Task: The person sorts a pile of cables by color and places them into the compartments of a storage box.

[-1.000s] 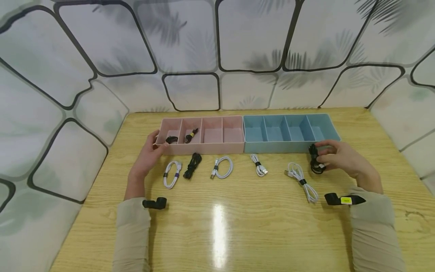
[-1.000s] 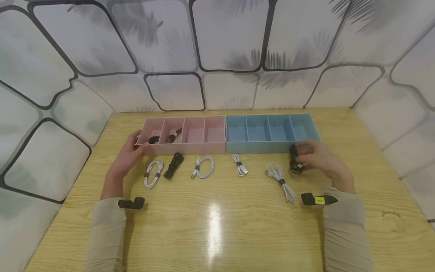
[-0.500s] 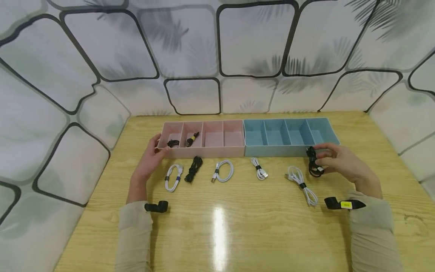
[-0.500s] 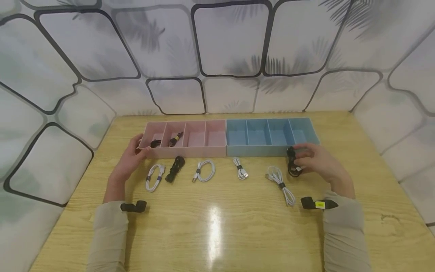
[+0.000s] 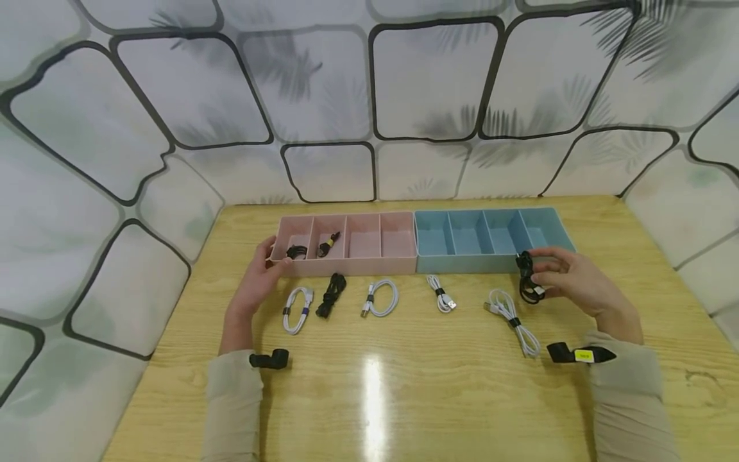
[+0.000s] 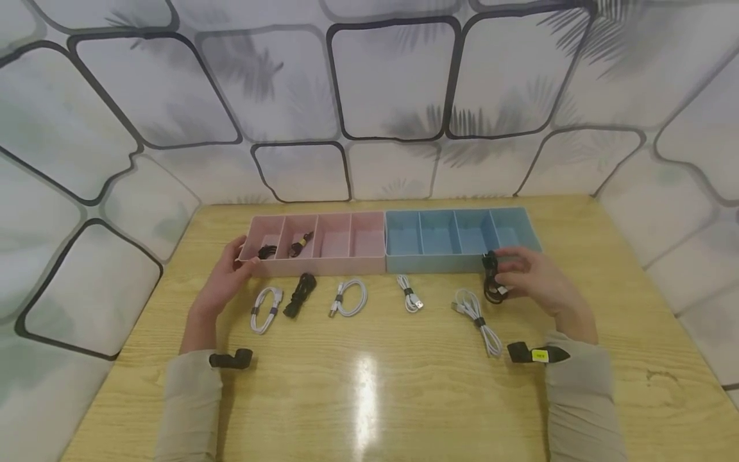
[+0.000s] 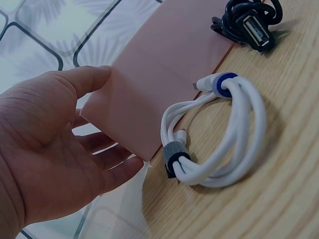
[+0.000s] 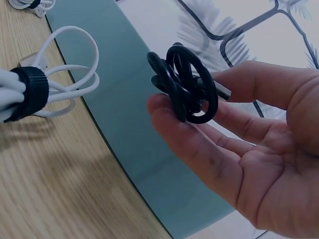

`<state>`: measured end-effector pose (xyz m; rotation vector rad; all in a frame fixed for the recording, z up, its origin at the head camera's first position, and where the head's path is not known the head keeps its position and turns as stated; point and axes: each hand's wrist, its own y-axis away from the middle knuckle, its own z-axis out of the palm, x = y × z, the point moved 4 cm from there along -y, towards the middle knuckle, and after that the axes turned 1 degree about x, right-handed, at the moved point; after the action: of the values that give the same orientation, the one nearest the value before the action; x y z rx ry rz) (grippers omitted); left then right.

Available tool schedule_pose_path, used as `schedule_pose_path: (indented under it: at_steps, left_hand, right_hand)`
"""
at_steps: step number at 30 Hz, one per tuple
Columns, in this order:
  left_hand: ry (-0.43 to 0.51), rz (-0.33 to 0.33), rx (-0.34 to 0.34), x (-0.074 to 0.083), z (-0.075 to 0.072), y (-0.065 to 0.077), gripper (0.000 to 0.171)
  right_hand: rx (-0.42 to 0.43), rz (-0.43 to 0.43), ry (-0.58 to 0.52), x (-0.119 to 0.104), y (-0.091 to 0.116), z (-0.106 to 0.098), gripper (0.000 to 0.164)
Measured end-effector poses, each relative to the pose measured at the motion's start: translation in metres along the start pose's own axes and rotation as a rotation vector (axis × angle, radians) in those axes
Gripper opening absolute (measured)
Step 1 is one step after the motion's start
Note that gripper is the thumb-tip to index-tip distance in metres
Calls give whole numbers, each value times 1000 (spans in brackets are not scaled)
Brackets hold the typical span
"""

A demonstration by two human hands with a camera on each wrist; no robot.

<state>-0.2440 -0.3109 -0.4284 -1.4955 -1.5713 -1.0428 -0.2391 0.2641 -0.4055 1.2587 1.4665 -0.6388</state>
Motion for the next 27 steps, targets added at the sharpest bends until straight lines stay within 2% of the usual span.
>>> schedule_pose_path:
  at_steps: [8, 19, 23, 27]
  left_hand:
    - [-5, -7, -7, 2, 1, 3, 73]
    - [-10, -6, 0, 2, 1, -1, 72]
    - [-13, -6, 0, 2, 2, 0, 72]
    - [2, -25, -15, 25, 3, 12, 71]
  right_hand:
    - [-11, -30, -77, 1, 1, 2, 35]
    - [-25, -60, -315, -8, -8, 9, 36]
    - [-14, -58, -349, -16, -13, 14, 36]
    - [6, -43, -329, -28, -18, 22, 37]
